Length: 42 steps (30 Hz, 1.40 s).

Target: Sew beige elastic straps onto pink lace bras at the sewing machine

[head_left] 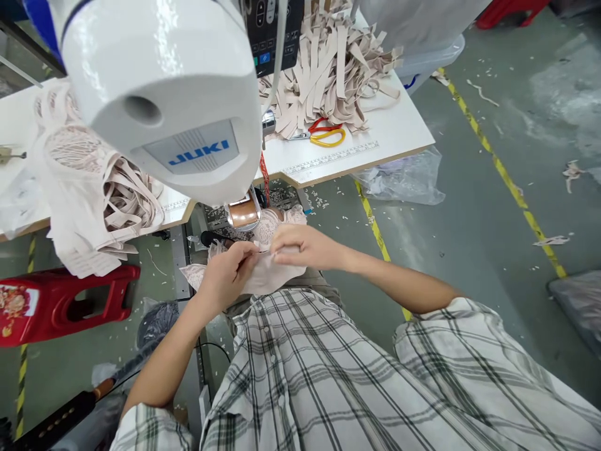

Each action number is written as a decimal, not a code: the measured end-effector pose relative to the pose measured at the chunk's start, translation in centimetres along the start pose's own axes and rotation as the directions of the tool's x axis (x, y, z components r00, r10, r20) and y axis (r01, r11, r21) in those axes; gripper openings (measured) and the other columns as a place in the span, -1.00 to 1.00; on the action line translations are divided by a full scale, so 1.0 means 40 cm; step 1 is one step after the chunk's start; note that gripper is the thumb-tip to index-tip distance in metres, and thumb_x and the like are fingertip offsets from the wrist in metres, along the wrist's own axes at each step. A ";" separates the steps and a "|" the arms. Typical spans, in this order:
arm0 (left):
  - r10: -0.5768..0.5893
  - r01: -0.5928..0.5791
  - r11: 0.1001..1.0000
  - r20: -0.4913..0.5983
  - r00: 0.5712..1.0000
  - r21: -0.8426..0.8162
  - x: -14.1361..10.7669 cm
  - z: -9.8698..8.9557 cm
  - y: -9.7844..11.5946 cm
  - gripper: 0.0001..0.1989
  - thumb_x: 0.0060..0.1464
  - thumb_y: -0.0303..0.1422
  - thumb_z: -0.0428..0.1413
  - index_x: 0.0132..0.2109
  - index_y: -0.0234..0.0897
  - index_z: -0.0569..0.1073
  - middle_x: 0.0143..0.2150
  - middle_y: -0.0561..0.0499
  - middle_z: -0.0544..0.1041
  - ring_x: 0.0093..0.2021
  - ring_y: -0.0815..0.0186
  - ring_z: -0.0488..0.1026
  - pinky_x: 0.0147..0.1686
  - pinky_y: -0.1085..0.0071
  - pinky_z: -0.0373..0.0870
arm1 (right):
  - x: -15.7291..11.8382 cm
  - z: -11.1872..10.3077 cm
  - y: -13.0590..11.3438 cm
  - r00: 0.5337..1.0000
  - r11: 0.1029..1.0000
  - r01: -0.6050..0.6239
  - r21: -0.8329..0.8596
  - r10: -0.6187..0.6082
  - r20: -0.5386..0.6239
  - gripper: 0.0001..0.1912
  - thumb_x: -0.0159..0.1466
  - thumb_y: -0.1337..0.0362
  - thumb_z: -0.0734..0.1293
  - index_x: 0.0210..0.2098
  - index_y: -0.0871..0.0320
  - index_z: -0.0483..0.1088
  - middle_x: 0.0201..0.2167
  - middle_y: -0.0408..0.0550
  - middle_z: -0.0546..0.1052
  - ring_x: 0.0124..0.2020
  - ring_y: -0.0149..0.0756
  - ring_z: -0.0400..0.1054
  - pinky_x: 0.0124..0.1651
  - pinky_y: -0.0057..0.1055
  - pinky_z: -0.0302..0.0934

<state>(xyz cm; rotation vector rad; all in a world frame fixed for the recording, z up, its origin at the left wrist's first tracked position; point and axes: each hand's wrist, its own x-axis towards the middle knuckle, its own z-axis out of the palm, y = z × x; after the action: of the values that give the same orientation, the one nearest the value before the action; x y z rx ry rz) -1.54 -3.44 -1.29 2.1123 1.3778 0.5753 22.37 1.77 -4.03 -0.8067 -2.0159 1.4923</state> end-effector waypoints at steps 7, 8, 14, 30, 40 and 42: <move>0.056 -0.057 0.997 -0.007 0.998 -0.047 0.004 -0.015 0.022 -0.92 0.26 -0.44 0.09 -0.17 -0.23 0.48 -0.30 0.08 0.56 -0.32 0.40 0.50 -0.31 0.51 0.36 | 0.009 0.032 -0.037 0.944 0.896 0.315 -0.312 -0.264 0.196 -0.80 0.40 0.28 0.22 -0.21 0.16 0.48 -0.29 -0.08 0.51 -0.26 -0.38 0.36 -0.22 -0.45 0.20; 0.040 -0.041 0.996 -0.014 0.999 -0.082 0.004 -0.015 0.023 -0.92 0.25 -0.45 0.10 -0.15 -0.23 0.49 -0.28 0.07 0.57 -0.29 0.40 0.50 -0.28 0.51 0.38 | 0.009 0.033 -0.040 0.937 0.872 0.343 -0.350 -0.293 0.188 -0.79 0.41 0.29 0.20 -0.22 0.17 0.48 -0.31 -0.07 0.50 -0.27 -0.38 0.36 -0.23 -0.45 0.19; -0.112 0.124 0.989 0.133 0.985 -0.084 0.019 -0.028 0.029 -0.94 0.17 -0.47 0.15 -0.23 -0.22 0.50 -0.30 0.07 0.56 -0.29 0.33 0.47 -0.30 0.43 0.33 | 0.009 0.058 -0.030 0.874 0.644 0.482 -0.594 -0.402 0.273 -0.67 0.46 0.34 0.08 -0.27 0.22 0.45 -0.36 -0.02 0.51 -0.30 -0.32 0.33 -0.25 -0.39 0.21; -0.327 0.026 0.678 -0.269 0.906 -0.735 0.000 0.127 0.017 -0.89 0.28 -0.35 0.11 -0.11 -0.20 0.52 -0.13 -0.03 0.58 -0.08 0.29 0.51 -0.03 0.34 0.42 | 0.014 0.096 -0.045 0.951 0.980 0.182 -0.078 -0.195 -0.238 -0.86 0.35 0.33 0.31 -0.19 0.09 0.53 -0.26 -0.12 0.61 -0.21 -0.38 0.48 -0.12 -0.43 0.34; -0.040 -0.062 0.973 -0.429 0.903 -0.221 0.019 0.082 0.001 -0.88 0.30 -0.39 0.08 -0.22 -0.22 0.50 -0.32 0.00 0.57 -0.30 0.34 0.48 -0.27 0.40 0.40 | 0.018 0.084 -0.069 0.962 0.994 0.072 -0.082 -0.091 -0.258 -0.85 0.34 0.28 0.33 -0.18 0.09 0.57 -0.25 -0.13 0.64 -0.24 -0.40 0.49 -0.16 -0.48 0.31; -0.081 -0.022 0.965 -0.378 0.922 -0.260 0.020 0.080 0.003 -0.86 0.31 -0.36 0.07 -0.17 -0.20 0.53 -0.25 -0.02 0.60 -0.22 0.31 0.51 -0.19 0.36 0.42 | 0.021 0.077 -0.065 0.962 0.999 0.036 -0.017 -0.040 -0.270 -0.83 0.34 0.25 0.33 -0.17 0.10 0.57 -0.22 -0.12 0.64 -0.20 -0.38 0.50 -0.12 -0.46 0.31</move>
<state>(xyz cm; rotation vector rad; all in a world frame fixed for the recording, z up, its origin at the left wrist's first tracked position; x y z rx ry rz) 0.85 -3.43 -3.59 1.8244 1.4423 1.1444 19.19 -0.26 -2.33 -0.9176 -1.8281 1.2733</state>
